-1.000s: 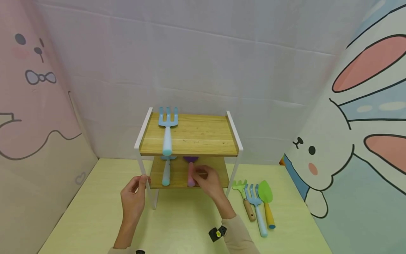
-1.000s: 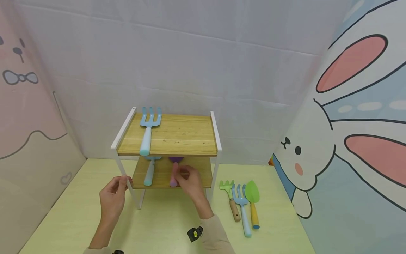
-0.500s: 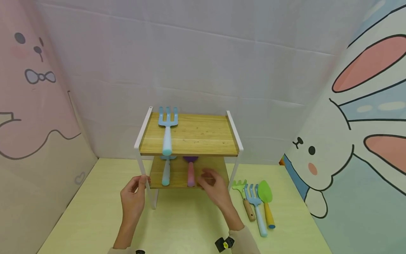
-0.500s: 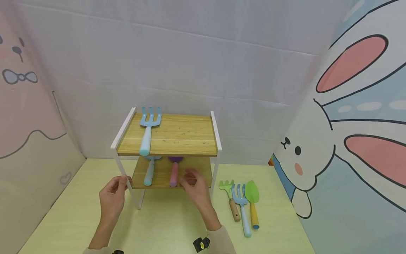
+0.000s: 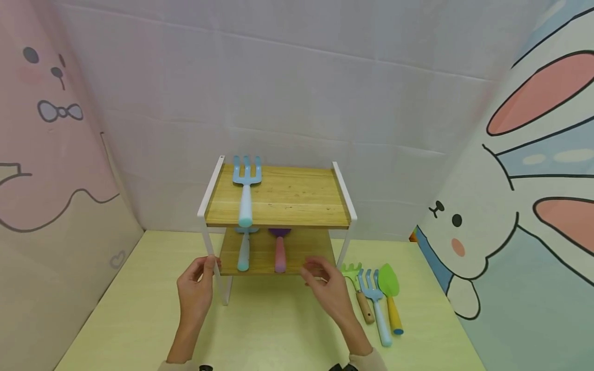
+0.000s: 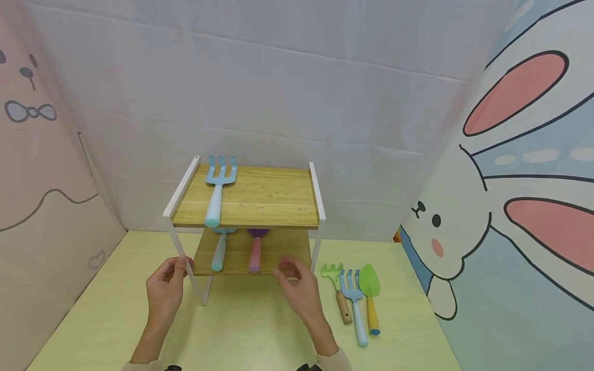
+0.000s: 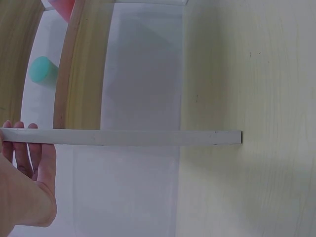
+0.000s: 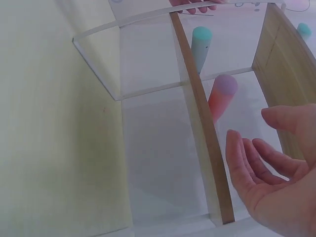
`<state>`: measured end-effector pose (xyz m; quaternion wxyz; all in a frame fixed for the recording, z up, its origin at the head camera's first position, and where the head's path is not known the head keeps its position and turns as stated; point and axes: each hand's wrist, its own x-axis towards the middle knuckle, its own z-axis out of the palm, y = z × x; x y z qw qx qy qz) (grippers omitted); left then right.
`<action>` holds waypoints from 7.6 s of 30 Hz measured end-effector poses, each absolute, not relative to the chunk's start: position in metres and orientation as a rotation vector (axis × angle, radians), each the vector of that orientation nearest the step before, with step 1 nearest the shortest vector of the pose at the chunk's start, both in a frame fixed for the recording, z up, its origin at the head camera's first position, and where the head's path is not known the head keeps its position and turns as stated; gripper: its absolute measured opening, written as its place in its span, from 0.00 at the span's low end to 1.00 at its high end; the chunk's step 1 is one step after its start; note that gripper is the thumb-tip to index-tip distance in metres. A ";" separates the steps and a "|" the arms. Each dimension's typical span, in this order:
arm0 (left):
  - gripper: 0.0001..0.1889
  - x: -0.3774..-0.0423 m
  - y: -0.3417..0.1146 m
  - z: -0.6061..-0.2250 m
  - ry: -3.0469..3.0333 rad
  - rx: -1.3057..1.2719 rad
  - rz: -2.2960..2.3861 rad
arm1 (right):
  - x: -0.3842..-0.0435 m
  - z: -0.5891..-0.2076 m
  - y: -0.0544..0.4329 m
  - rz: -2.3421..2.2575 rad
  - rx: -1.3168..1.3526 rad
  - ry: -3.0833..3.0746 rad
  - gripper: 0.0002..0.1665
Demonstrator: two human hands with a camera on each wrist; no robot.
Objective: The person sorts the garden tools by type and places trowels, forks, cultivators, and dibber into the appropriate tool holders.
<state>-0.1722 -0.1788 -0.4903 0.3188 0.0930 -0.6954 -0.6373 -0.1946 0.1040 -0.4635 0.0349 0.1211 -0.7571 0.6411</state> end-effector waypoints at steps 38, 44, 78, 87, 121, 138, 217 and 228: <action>0.11 -0.175 -0.179 -0.492 -1.816 0.215 -1.686 | -0.163 -0.519 0.195 1.767 0.197 -2.340 0.16; 0.12 -0.169 -0.173 -0.479 -1.839 0.227 -1.664 | -0.166 -0.529 0.208 1.736 0.082 -2.377 0.17; 0.12 -0.173 -0.184 -0.493 -1.766 0.176 -1.822 | -0.182 -0.575 0.244 1.443 -0.037 -2.545 0.23; 0.13 -0.173 -0.184 -0.492 -1.719 0.174 -1.876 | -0.189 -0.578 0.248 1.306 -0.044 -2.690 0.25; 0.11 -0.173 -0.186 -0.492 -1.673 0.087 -1.899 | -0.186 -0.574 0.241 1.073 0.064 -2.925 0.18; 0.13 -0.175 -0.188 -0.492 -1.743 0.150 -1.877 | -0.180 -0.570 0.245 1.576 -0.243 -3.019 0.33; 0.13 -0.174 -0.188 -0.495 -1.803 0.140 -1.836 | -0.113 -0.462 0.202 1.927 -0.140 -2.146 0.31; 0.13 -0.173 -0.187 -0.495 -1.817 0.145 -1.826 | -0.108 -0.437 0.189 1.820 -0.091 -2.205 0.29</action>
